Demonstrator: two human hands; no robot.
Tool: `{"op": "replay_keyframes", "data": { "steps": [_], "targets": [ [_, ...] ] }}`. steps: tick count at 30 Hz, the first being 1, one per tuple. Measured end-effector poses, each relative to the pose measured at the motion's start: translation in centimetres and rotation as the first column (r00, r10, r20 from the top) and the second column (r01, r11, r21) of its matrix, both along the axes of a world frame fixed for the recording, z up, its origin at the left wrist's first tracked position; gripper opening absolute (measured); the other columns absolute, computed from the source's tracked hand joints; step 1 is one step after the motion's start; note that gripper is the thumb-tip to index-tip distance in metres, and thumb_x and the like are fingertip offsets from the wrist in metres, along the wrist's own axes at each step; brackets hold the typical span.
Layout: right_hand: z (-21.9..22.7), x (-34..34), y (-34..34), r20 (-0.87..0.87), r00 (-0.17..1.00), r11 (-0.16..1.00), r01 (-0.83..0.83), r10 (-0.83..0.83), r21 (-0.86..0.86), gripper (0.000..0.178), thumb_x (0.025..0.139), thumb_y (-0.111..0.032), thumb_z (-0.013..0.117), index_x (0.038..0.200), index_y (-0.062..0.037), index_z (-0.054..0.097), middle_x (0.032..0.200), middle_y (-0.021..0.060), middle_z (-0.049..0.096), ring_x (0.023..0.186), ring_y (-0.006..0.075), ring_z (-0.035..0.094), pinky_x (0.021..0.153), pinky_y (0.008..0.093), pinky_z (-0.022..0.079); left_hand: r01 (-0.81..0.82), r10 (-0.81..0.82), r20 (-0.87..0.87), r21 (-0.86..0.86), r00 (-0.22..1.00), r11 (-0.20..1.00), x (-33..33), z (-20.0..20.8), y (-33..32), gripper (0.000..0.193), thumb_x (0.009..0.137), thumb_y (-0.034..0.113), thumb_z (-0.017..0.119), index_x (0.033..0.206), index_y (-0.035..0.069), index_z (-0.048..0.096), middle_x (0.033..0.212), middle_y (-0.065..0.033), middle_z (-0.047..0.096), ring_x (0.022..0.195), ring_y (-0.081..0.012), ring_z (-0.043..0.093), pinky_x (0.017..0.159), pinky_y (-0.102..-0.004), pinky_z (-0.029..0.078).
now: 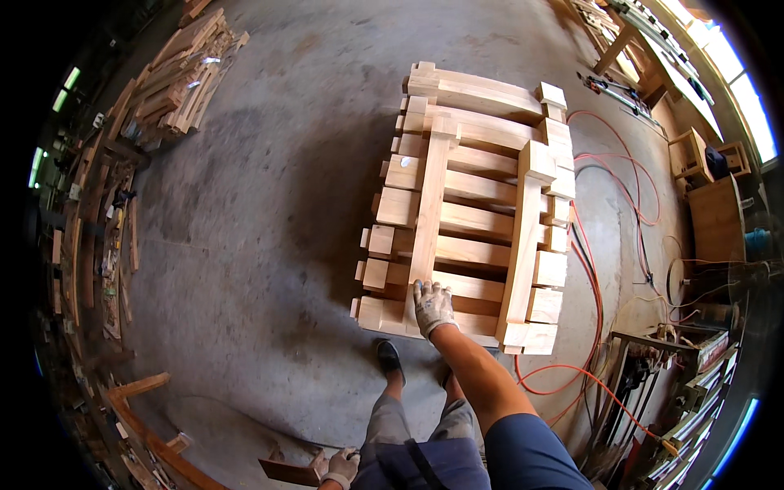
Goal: The person picks up wooden planks and places them on a stack. They then move to a workbench, pick up a pre-cut wooden frame, and use a pneumatic nail gun to drive nails into the joints. The person repeats this process with another frame and stacks the finished pieces on a pallet.
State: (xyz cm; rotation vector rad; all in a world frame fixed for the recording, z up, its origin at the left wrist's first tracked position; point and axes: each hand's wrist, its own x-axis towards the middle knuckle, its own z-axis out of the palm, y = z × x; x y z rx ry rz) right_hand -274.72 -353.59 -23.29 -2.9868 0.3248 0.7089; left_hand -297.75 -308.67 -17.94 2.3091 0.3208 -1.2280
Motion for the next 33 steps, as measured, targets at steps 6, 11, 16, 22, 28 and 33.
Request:
{"op": "replay_keyframes", "data": {
  "steps": [6, 11, 16, 22, 28, 33],
  "targets": [
    [0.4, 0.3, -0.1, -0.008, 1.0, 1.0, 0.0, 0.0, 0.008, 0.084, 0.077, -0.017, 0.073, 0.15, -0.0029, 0.034, 0.136, 0.0187, 0.049, 0.127, 0.0354, 0.048, 0.104, 0.0536, 0.039, -0.009, 0.009, 0.022, -0.025, 1.0, 1.0, 0.8, 1.6, -1.8, 0.018, 0.093, 0.017, 0.058, 0.103, 0.008, 0.069, 0.093, -0.0269, 0.068, 0.092, -0.0393, 0.067, 0.079, -0.0424, 0.052],
    [0.4, -0.2, 0.9, -0.018, 1.0, 0.999, 0.002, -0.001, 0.041, 0.084, 0.077, -0.019, 0.071, 0.15, -0.0015, 0.033, 0.136, 0.0191, 0.049, 0.127, 0.035, 0.048, 0.104, 0.0541, 0.039, -0.007, 0.012, -0.072, 0.066, 0.997, 0.998, -0.8, 0.3, 0.1, 0.026, 0.092, 0.023, 0.058, 0.106, 0.004, 0.069, 0.102, -0.0277, 0.068, 0.101, -0.0415, 0.066, 0.084, -0.0451, 0.052],
    [-0.3, -0.8, 1.1, 0.051, 0.999, 1.0, 0.01, -0.011, 0.023, 0.102, 0.063, -0.022, 0.084, 0.149, -0.0004, 0.032, 0.135, 0.0189, 0.048, 0.126, 0.0342, 0.047, 0.106, 0.0529, 0.037, 0.006, -0.002, -0.024, 0.143, 1.0, 0.99, 0.2, -1.4, -1.4, 0.031, 0.09, 0.027, 0.06, 0.108, 0.004, 0.07, 0.106, -0.0268, 0.069, 0.105, -0.0408, 0.066, 0.086, -0.045, 0.052],
    [-0.2, -1.2, 1.5, 0.051, 0.999, 1.0, -0.016, 0.016, 0.003, 0.103, 0.062, -0.025, 0.085, 0.148, -0.0001, 0.034, 0.133, 0.0178, 0.049, 0.124, 0.0336, 0.048, 0.104, 0.0528, 0.039, -0.032, 0.039, -0.062, 0.119, 0.997, 0.992, 1.6, 1.2, -2.8, 0.031, 0.091, 0.027, 0.061, 0.113, 0.008, 0.07, 0.114, -0.0242, 0.068, 0.109, -0.0408, 0.064, 0.091, -0.0437, 0.052],
    [-0.5, -1.2, 1.3, 0.016, 1.0, 1.0, -0.021, 0.021, 0.005, 0.106, 0.06, -0.029, 0.086, 0.148, -0.0008, 0.035, 0.131, 0.0163, 0.05, 0.124, 0.0326, 0.048, 0.103, 0.0509, 0.039, 0.055, -0.048, -0.08, 0.097, 0.996, 0.994, 0.6, -0.9, -1.2, 0.03, 0.091, 0.026, 0.062, 0.113, 0.007, 0.07, 0.109, -0.0226, 0.069, 0.108, -0.04, 0.064, 0.09, -0.0433, 0.052],
    [0.8, -1.0, 2.2, -0.019, 0.999, 1.0, -0.028, 0.028, -0.006, 0.093, 0.069, -0.025, 0.078, 0.149, -0.0017, 0.035, 0.131, 0.0164, 0.051, 0.124, 0.0323, 0.049, 0.1, 0.0509, 0.04, -0.07, 0.071, -0.03, 0.026, 0.997, 0.997, 0.7, 0.4, -3.1, 0.032, 0.092, 0.029, 0.059, 0.112, 0.008, 0.07, 0.112, -0.0223, 0.068, 0.108, -0.0402, 0.064, 0.09, -0.043, 0.052]
  ]
}}
